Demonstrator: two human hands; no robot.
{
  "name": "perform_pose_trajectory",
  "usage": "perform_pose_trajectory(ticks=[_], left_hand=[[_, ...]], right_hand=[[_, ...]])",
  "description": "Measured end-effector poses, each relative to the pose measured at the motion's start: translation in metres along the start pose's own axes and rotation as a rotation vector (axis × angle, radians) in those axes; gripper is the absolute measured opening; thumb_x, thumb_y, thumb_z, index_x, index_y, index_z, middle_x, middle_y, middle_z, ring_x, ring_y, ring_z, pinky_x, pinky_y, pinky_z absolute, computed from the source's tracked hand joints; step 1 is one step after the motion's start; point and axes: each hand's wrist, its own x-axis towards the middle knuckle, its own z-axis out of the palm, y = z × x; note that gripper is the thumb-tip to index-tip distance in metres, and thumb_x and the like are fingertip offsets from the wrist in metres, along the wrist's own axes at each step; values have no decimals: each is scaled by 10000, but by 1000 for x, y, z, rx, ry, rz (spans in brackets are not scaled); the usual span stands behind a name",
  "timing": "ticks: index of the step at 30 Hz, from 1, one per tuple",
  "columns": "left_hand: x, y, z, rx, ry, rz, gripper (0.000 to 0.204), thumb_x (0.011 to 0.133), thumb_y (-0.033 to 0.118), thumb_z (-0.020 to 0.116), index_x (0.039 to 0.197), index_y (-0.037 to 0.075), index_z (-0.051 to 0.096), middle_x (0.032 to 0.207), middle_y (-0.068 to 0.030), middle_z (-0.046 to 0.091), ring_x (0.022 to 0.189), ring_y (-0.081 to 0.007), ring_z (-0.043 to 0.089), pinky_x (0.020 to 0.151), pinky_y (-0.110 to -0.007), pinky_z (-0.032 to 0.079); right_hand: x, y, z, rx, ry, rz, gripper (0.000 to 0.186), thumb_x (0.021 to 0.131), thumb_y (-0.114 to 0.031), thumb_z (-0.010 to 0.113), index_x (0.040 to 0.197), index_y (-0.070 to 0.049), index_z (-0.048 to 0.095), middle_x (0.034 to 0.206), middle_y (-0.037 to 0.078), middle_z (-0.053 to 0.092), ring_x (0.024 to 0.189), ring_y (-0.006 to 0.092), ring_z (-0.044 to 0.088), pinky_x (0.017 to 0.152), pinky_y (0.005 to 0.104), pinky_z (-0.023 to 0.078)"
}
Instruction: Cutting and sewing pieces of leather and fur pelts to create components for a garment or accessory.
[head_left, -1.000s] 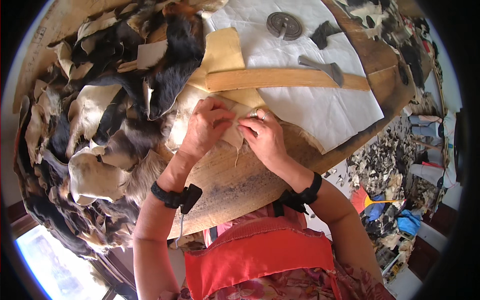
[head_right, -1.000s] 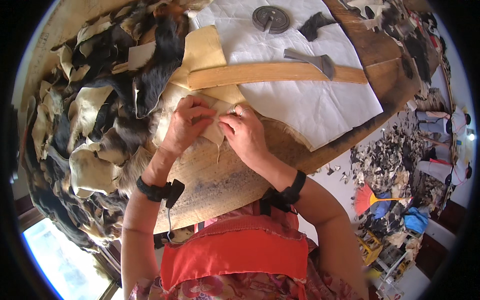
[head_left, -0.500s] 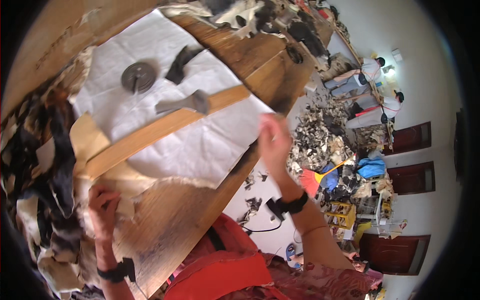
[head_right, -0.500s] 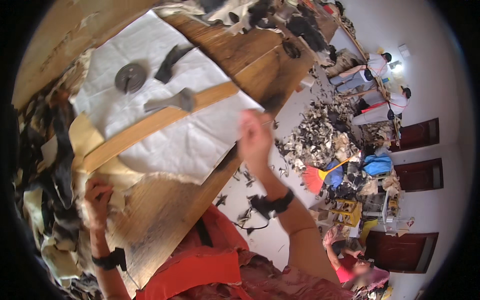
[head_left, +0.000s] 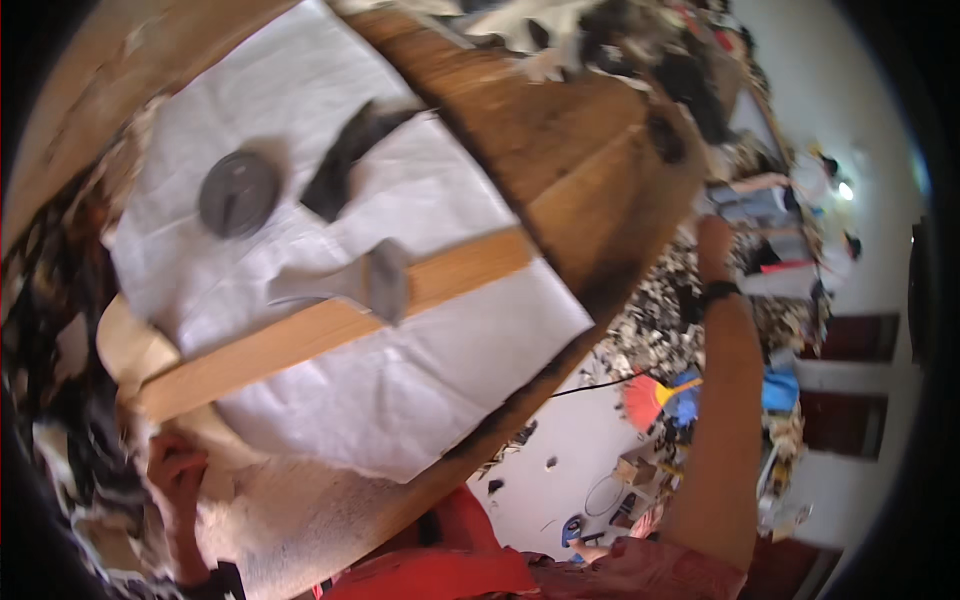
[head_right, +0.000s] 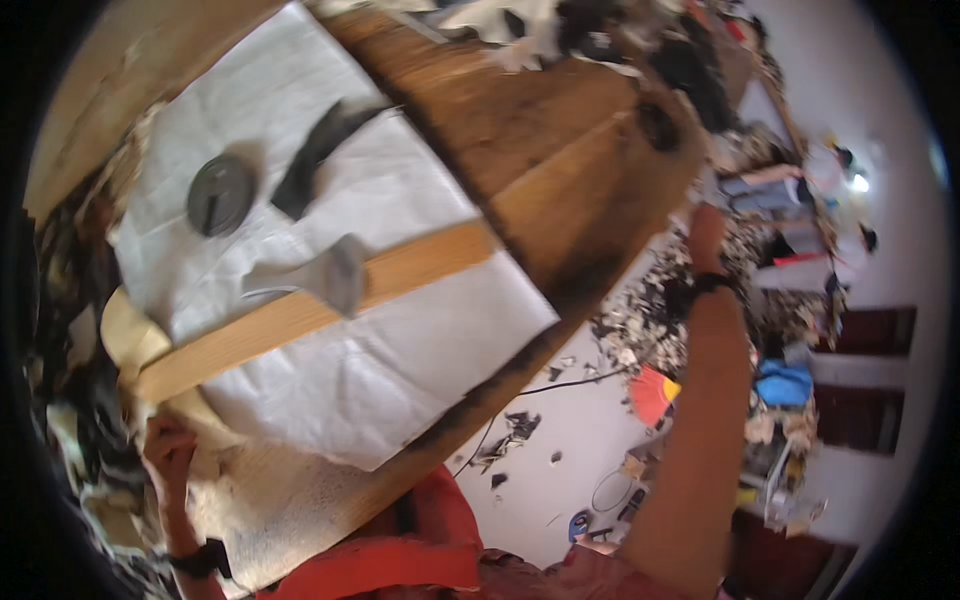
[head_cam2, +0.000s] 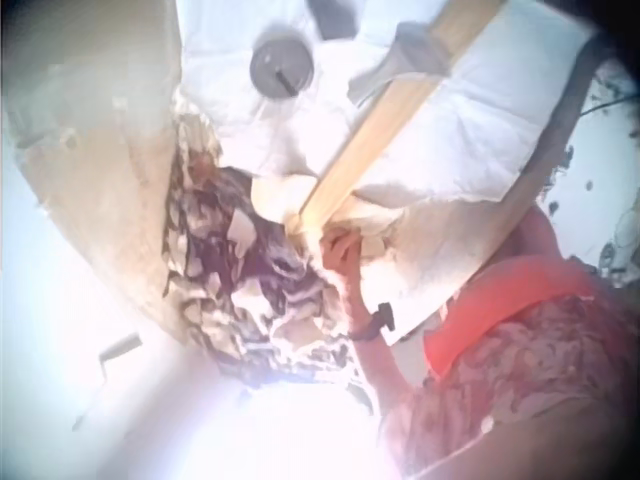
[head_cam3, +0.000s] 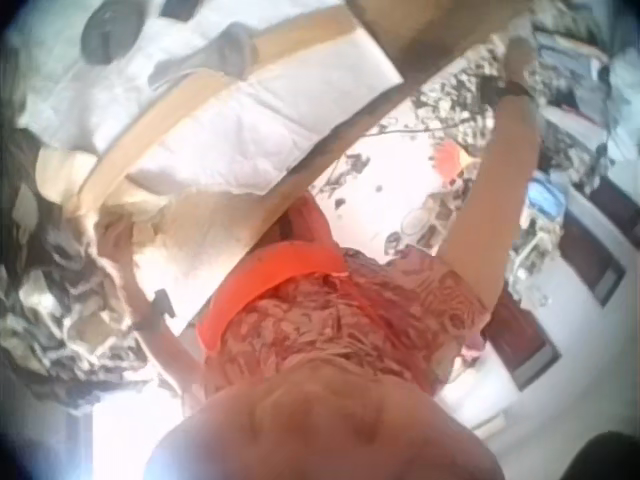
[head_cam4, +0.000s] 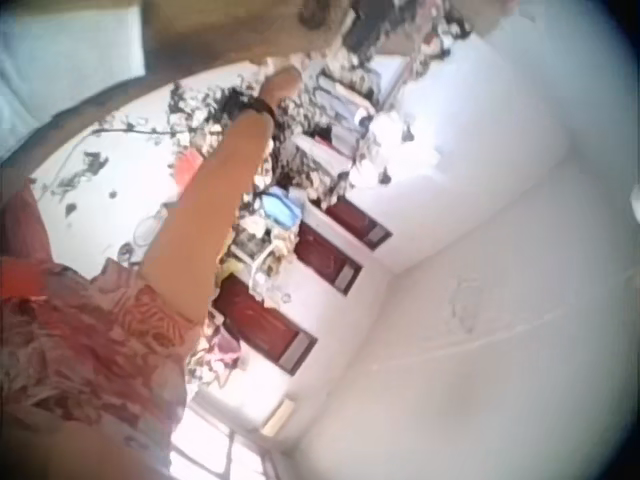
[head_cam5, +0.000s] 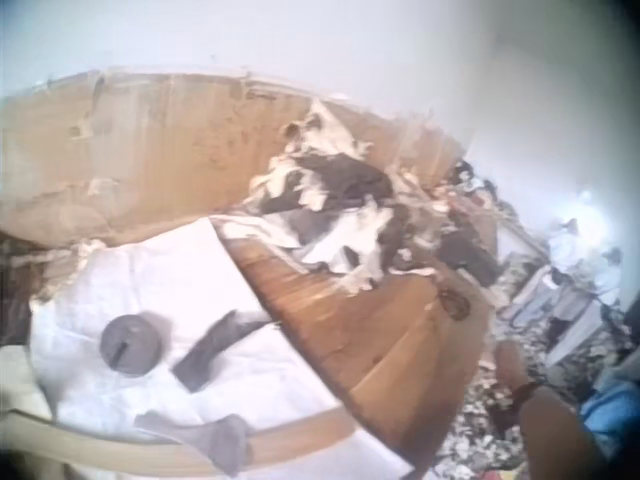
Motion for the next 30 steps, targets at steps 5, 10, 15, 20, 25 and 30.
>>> perform_pose_trajectory(ticks=[5, 10, 15, 20, 25, 30], left_hand=[[23, -11, 24, -128, -44, 71, 173, 666, -27, 826, 770, 84, 744, 931, -58, 641, 876, -233, 624, 753, -342, 519], [16, 18, 14, -181, -30, 59, 194, 707, 1, 841, 871, 81, 777, 951, -49, 636, 928, -218, 596, 762, -337, 503], [25, 6, 27, -269, -21, 140, 203, 733, -42, 804, 897, 75, 777, 971, -34, 614, 930, -188, 595, 779, -302, 496], [18, -4, 24, -324, -11, 135, 163, 756, -11, 788, 891, 79, 772, 957, -22, 612, 924, -190, 594, 787, -303, 494], [18, -7, 28, -285, 44, 200, 172, 757, -7, 786, 898, 91, 778, 955, -26, 613, 947, -207, 585, 816, -319, 488], [18, -7, 28, -298, 31, 182, 184, 756, -6, 784, 905, 103, 784, 955, -29, 614, 955, -210, 584, 821, -323, 487]], right_hand=[[23, 128, -8, -417, 210, -100, 242, 943, -316, 567, 939, -93, 661, 936, 162, 710, 889, 373, 693, 756, 499, 537], [-32, -112, -191, 987, 143, 175, 304, 1023, -292, 567, 1219, -101, 699, 1108, 42, 730, 937, 154, 662, 807, 321, 522], [-243, -367, -422, 1780, -435, -521, 189, 974, -47, 553, 1111, -19, 681, 1034, 69, 679, 977, 195, 634, 882, 366, 498], [-314, -493, -471, 1476, -304, -1049, 206, 890, -19, 658, 1068, -119, 684, 922, 86, 661, 808, 277, 667, 687, 360, 549], [-322, -511, -462, 1392, -260, -863, 191, 892, -46, 657, 1046, -154, 683, 863, 94, 693, 755, 323, 678, 662, 407, 548], [-321, -513, -464, 1394, -249, -835, 175, 898, -60, 654, 1039, -158, 687, 878, 95, 705, 766, 324, 685, 664, 409, 550]])
